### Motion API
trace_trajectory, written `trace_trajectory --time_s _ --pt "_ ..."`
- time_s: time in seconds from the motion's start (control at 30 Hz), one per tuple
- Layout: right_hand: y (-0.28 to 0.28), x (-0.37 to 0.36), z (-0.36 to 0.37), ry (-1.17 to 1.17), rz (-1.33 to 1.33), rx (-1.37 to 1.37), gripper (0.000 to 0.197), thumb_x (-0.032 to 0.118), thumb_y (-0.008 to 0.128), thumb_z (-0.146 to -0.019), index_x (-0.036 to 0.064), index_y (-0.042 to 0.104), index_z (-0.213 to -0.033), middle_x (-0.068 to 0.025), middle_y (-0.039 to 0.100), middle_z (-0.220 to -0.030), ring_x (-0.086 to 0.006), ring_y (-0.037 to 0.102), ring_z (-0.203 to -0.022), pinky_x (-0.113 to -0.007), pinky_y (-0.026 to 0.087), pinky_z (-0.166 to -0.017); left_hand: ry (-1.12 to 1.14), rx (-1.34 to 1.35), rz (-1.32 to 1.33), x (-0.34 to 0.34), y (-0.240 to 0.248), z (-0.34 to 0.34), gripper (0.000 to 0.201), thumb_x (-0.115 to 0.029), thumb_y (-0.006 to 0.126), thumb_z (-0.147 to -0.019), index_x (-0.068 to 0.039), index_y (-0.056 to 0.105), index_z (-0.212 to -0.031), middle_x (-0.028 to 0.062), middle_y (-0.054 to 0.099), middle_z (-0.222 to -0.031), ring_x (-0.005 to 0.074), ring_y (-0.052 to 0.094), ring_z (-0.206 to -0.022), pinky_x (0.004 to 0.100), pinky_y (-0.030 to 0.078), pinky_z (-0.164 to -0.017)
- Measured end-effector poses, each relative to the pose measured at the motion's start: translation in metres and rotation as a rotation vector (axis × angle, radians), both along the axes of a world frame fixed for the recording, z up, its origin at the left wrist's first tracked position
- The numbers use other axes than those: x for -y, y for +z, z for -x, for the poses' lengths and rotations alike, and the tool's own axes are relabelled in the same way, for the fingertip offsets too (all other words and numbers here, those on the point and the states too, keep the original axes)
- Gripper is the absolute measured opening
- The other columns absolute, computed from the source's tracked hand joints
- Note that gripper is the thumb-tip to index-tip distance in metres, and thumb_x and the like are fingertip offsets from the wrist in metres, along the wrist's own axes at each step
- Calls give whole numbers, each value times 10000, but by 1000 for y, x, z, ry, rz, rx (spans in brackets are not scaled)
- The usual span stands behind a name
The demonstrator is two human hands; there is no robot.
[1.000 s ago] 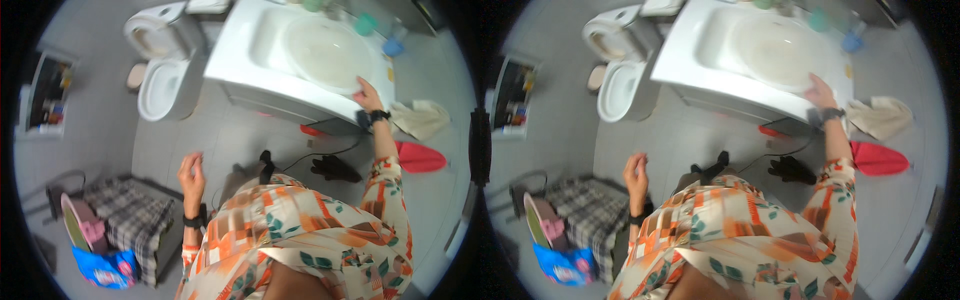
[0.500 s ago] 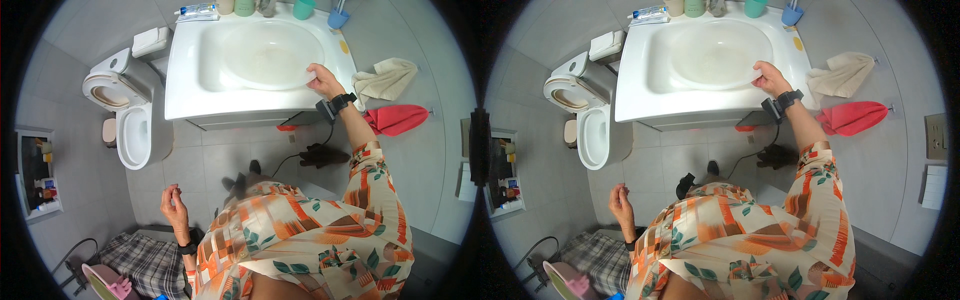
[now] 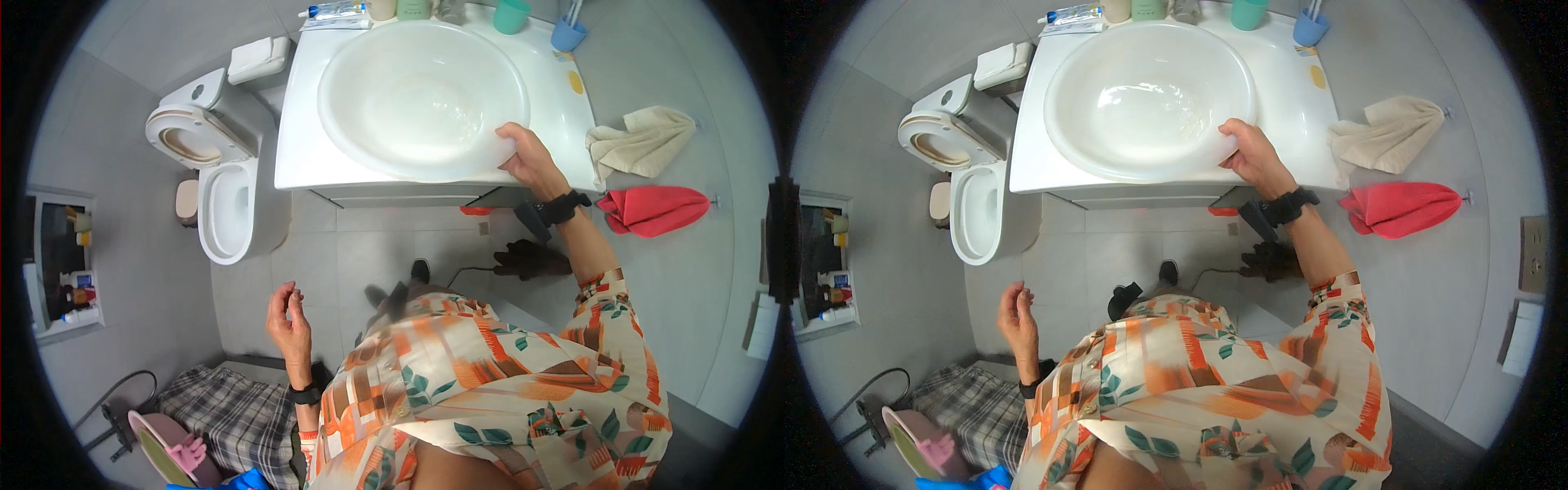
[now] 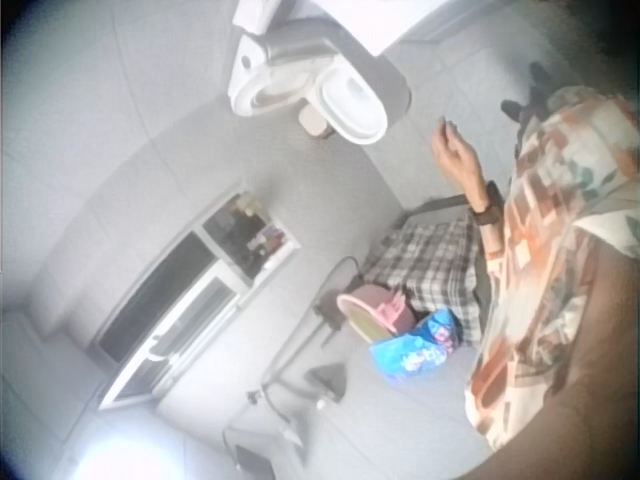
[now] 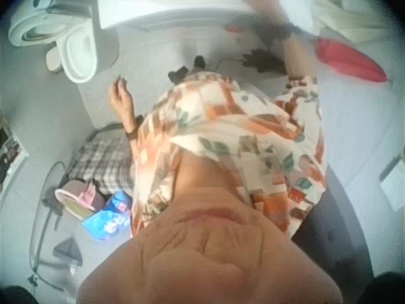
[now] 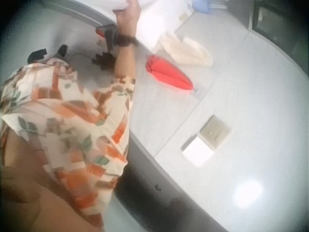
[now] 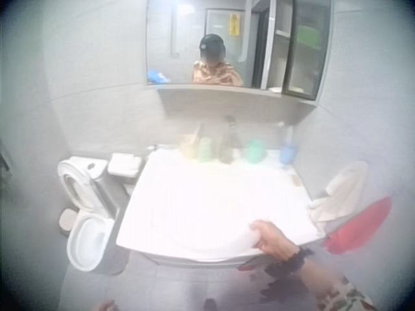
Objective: The person fills a green basin with water at a faucet, carries it through a hallway, and uses a pink cloth to wipe the interior of a white basin.
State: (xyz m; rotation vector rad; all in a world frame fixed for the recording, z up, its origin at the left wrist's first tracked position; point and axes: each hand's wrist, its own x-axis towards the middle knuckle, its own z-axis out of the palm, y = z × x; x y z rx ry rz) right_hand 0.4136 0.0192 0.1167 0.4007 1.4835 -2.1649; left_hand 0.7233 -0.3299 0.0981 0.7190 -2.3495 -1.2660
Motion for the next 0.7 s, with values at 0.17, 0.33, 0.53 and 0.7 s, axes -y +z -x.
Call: trace_trajectory --time_s 0.17,0.33,0.53,0.7 --pt "10 23 -6 114 22 -35 428 147 502 -854 -116 420 -1181 -189 536 -1101 -291 602 -940 -430 538 -791 -7 -8 -104 -1 6 0 189 -66 535 -935 10 593 -1098 65 621 -919 120 612 -806 255 494 -699" --pt "20 50 -18 273 -10 -97 546 176 504 -854 -142 352 -1272 -218 506 -1172 -299 581 -1026 -440 532 -834 9 -54 -546 -10 22 20 491 -271 538 -951 -2 410 -1341 130 542 -1194 205 605 -960 340 535 -729" --pt "20 69 -23 357 -8 -100 554 191 510 -859 -136 356 -1278 -220 517 -1164 -280 575 -1045 -398 541 -802 -154 -151 -1119 -21 64 85 673 -388 575 -903 -15 307 -1395 176 464 -1309 294 573 -1102 441 576 -777" --pt "34 74 -24 449 -78 -138 580 259 523 -889 -120 363 -1298 -212 540 -1153 -262 594 -1003 -369 534 -796 -69 -78 -1185 -13 48 116 655 -304 631 -867 23 330 -1348 182 482 -1268 333 559 -1107 467 570 -802"
